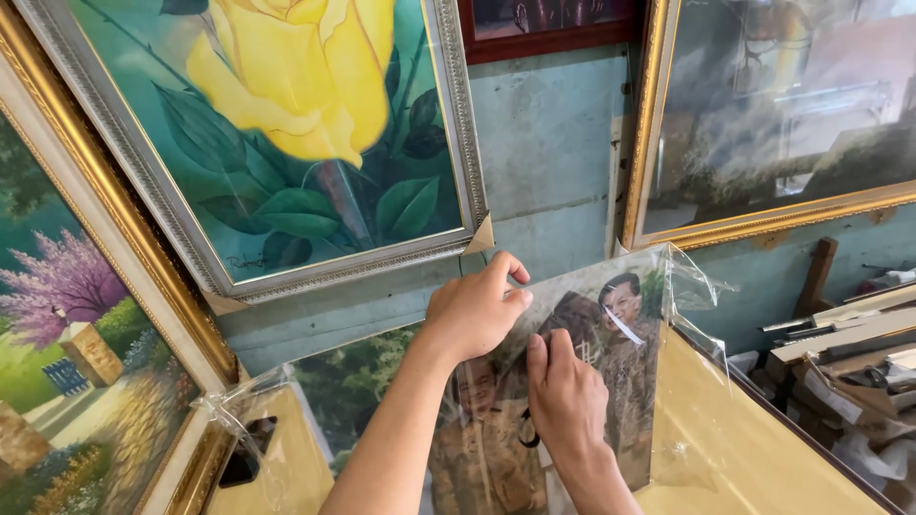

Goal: Wrapping a photo print in protective plastic film using tape, a cutter, and a stapler.

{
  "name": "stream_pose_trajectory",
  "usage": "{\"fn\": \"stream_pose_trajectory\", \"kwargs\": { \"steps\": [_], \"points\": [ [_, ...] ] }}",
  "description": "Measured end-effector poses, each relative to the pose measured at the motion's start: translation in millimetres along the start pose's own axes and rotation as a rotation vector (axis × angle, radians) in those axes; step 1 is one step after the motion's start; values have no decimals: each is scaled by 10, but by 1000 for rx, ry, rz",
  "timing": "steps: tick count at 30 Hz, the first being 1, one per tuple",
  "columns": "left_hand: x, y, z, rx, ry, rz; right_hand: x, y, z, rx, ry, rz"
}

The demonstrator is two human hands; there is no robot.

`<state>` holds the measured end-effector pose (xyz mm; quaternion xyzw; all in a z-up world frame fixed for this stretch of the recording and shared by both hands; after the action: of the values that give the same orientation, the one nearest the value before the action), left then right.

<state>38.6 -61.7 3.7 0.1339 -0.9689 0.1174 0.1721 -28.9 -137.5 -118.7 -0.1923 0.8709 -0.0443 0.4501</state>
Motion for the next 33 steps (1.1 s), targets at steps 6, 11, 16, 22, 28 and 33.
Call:
{"fn": "stream_pose_trajectory", "kwargs": {
  "steps": [6,11,16,22,28,33],
  "points": [
    [24,18,8,9,-29,17,-78,-50,-75,-16,-12,41],
    [17,12,18,17,-55,37,-117,-40,-107,-13,32,28],
    [13,19,7,16,-38,28,-132,19,-88,-56,66,89],
    [37,44,-9,1,-40,28,-119,10,-78,-39,-23,69],
    [31,33,2,14,-64,52,-141,-12,-82,-11,-15,33],
    [37,35,11,17,-72,52,-147,-15,-111,-16,-101,49]
  ]
}}
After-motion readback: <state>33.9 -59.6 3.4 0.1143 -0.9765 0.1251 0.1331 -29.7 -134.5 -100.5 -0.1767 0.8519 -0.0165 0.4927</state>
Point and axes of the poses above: each hand's wrist, its own y-axis away from the middle knuckle, its own z-axis out of the palm, x = y × z, the point moved 7 cm from there along -y, towards the middle knuckle, and after that the axes turned 12 degrees about z, right-handed, at the moved point
